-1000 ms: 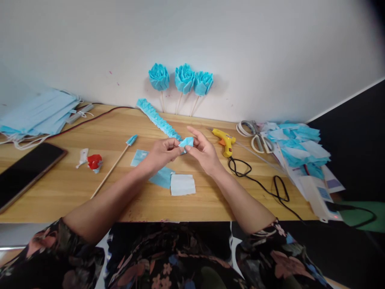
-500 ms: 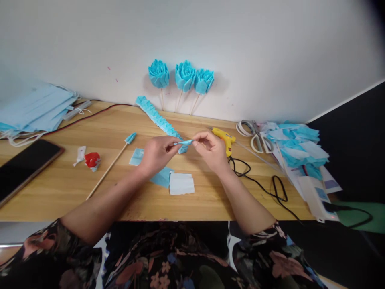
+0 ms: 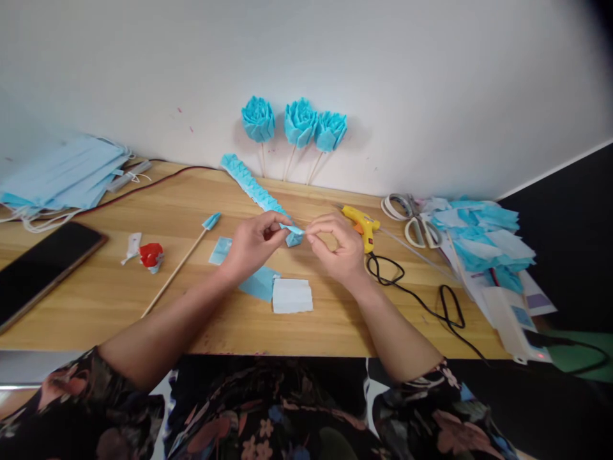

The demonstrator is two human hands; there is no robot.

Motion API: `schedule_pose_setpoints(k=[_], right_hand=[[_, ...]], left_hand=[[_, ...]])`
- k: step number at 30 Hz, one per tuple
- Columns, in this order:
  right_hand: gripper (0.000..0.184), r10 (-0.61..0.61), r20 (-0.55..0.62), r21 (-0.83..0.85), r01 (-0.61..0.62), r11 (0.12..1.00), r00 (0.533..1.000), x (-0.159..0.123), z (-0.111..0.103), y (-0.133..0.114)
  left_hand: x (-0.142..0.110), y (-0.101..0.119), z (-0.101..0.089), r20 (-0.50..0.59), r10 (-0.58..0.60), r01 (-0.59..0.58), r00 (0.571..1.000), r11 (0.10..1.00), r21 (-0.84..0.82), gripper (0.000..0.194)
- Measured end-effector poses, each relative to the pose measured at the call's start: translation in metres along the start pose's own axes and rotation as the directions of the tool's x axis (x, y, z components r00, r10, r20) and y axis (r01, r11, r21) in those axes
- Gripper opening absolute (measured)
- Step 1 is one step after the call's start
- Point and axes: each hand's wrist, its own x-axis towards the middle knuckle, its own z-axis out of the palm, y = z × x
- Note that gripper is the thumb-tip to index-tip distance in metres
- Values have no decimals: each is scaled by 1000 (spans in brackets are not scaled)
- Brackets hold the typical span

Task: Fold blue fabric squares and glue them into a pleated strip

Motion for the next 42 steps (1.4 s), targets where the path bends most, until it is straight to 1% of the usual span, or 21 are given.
schedule_pose_setpoints(k=[2,3,5,6,9,12,16,19,22,25,30,37,40,42], right_hand=[[6,154,-15,82,-153,985,988,-2,0,2],[9,228,-18,136,-224,965,973,-2,0,3],[18,329,-6,253,-317,914,944,-2,0,5],[23,353,8,309,-338,889,936,-2,0,6],[33,360,83,397,-362,843,929,-1,2,6],[40,355,142,363,-382,850,924,-1,6,5],[39,387,159,312,-418,853,908,-4,12,7],[37,412,144,332,-436,836,900,-5,14,9],[37,428,146,358,-451,817,892,-4,14,9],[38,436,178,362,-470,805,882,-3,14,8],[41,426,227,394,-483,782,876,-4,14,9],[43,435,238,380,-496,781,868,-6,17,15],[46,425,271,414,-503,759,864,-4,14,14],[47,425,272,431,-504,749,864,-2,12,13]], left_hand=[[0,0,0,37,-45,47,998,998,-48,10],[0,1,0,62,-76,82,995,993,-85,12],[1,2,0,127,-139,158,982,975,-157,16],[2,2,0,157,-162,190,974,964,-184,17],[2,2,1,215,-191,237,958,948,-214,18],[1,0,3,232,-185,229,955,957,-177,19],[0,-4,4,268,-155,200,951,968,-150,19],[0,-4,3,293,-142,193,945,969,-152,20],[2,-2,2,271,-151,203,951,964,-174,21],[3,-1,2,245,-155,208,957,956,-206,19],[3,0,2,217,-175,218,960,957,-193,15],[3,5,1,255,-167,208,952,967,-144,11],[4,6,-1,209,-185,219,960,964,-153,13],[5,6,-2,166,-213,242,963,954,-179,13]])
